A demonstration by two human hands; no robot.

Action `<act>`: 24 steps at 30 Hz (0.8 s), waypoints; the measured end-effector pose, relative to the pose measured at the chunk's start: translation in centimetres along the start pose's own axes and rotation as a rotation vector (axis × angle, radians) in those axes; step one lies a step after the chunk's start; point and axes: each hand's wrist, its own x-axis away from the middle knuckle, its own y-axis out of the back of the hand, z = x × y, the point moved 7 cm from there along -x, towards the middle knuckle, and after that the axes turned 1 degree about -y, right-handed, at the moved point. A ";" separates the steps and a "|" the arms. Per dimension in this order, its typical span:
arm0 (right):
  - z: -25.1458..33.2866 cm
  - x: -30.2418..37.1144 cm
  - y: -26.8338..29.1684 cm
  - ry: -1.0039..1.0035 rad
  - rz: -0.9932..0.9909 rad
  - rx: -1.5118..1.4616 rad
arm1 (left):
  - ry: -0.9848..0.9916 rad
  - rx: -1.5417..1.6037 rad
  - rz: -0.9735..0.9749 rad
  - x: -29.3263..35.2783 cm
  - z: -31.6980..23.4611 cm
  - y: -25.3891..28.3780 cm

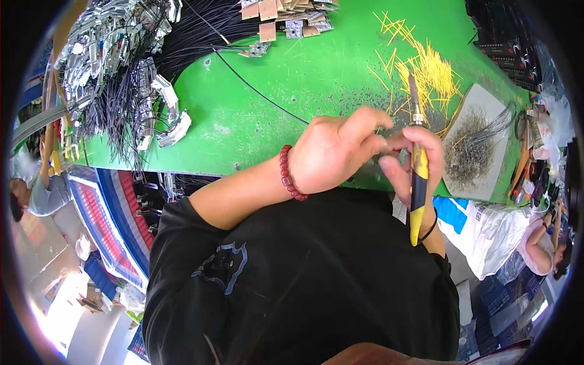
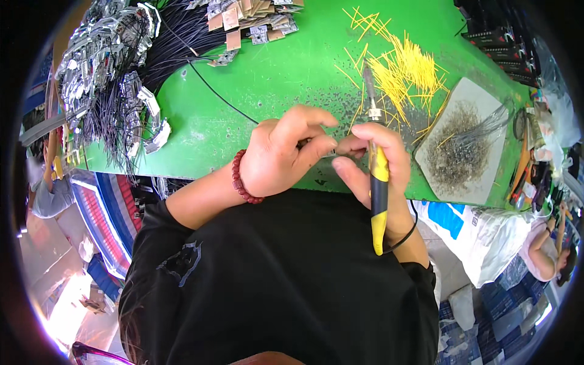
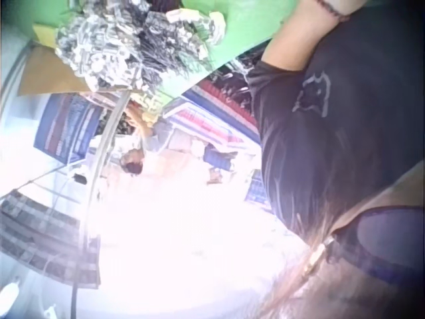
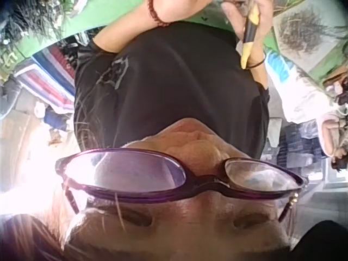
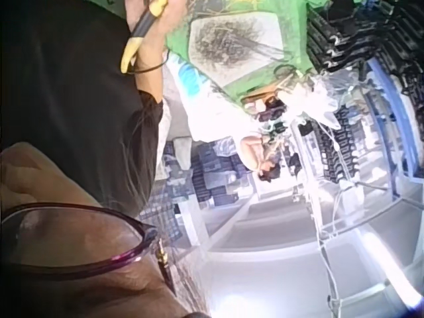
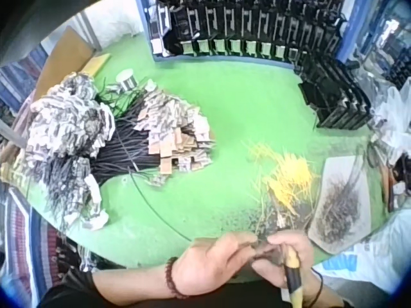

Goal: The person solders wires and circuit boards into plastic shells using a soldering iron, places assembled shells into a crate, and ties a bag.

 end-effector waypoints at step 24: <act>-4.6 1.2 6.0 -0.080 -0.311 0.414 | -0.244 -0.399 0.184 -5.7 5.3 -0.4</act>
